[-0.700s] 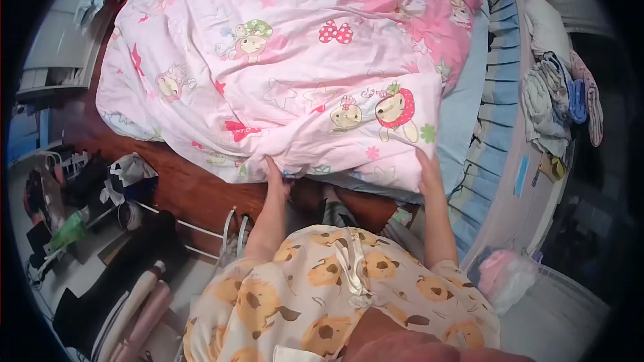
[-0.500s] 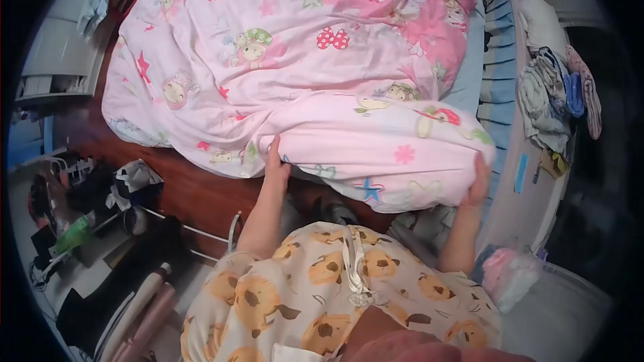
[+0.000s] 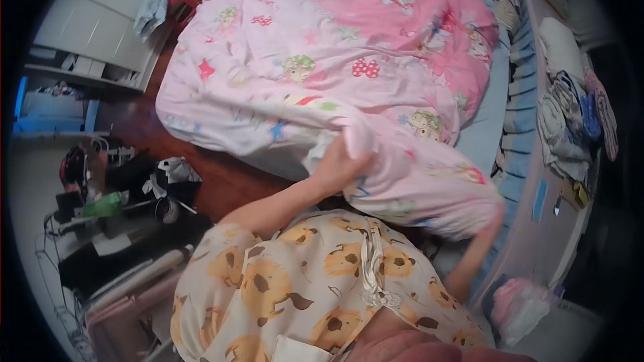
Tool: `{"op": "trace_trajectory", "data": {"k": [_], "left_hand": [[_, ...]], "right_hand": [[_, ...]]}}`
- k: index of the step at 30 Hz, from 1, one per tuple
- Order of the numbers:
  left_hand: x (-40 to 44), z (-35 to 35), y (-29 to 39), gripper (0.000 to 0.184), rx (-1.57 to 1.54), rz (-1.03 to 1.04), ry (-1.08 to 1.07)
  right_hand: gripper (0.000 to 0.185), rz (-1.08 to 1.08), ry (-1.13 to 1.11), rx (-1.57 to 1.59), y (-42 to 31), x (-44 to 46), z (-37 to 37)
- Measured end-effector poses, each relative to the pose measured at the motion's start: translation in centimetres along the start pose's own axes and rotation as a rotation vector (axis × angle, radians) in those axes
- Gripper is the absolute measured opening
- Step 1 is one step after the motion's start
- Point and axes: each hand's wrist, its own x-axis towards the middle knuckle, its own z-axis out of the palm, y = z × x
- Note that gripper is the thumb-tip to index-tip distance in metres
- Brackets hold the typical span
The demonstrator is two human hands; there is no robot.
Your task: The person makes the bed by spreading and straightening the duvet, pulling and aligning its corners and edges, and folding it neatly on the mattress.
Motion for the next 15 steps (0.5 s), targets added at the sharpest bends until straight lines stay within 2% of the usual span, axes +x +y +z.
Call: {"op": "trace_trajectory", "data": {"k": [2, 3, 4, 5, 6, 8, 9, 10, 12, 14, 15], "left_hand": [[-1.5, 1.2, 1.9, 0.034, -0.145, -0.057, -0.122], [-2.0, 1.0, 1.7, 0.034, -0.138, -0.048, -0.105], [-2.5, 0.4, 0.8, 0.037, -0.189, -0.229, -0.131], [-2.9, 0.0, -0.1, 0.041, -0.247, -0.409, -0.155], [-3.5, -0.4, -1.1, 0.041, -0.256, -0.404, -0.137], [-4.4, -1.1, -2.8, 0.043, -0.362, -0.615, 0.011], [-4.9, -1.2, -2.6, 0.045, -0.412, -0.454, 0.12], [-5.1, -1.6, -2.5, 0.045, -0.418, -0.443, 0.132], [-5.0, -3.4, -2.5, 0.032, -0.101, -0.164, 0.295], [-3.9, -6.8, -4.0, 0.028, 0.287, -0.039, 0.268], [-3.9, -7.3, -1.4, 0.024, 0.331, 0.001, 0.219]], "right_hand": [[0.047, -0.072, -0.068, 0.159, -9.5, -4.3, 4.4], [0.047, -0.068, -0.014, 0.209, -12.2, -5.3, 6.0], [0.046, -0.064, 0.038, 0.259, -13.7, -5.6, 7.0], [0.046, -0.06, 0.016, 0.258, -13.1, -4.3, 6.7], [0.045, -0.087, -0.029, 0.189, -11.9, -2.1, 5.5], [0.044, -0.115, -0.083, 0.12, -9.8, -0.3, 5.2], [0.043, -0.072, -0.088, 0.119, -8.8, 0.0, 6.0], [0.041, -0.027, -0.091, 0.118, -8.6, -1.1, 7.6], [0.038, -0.058, -0.063, 0.098, -9.7, -3.3, 10.5], [0.036, -0.146, -0.203, -0.003, -10.9, -5.0, 12.0], [0.034, -0.135, -0.223, 0.021, -11.5, -5.8, 12.9]]}}
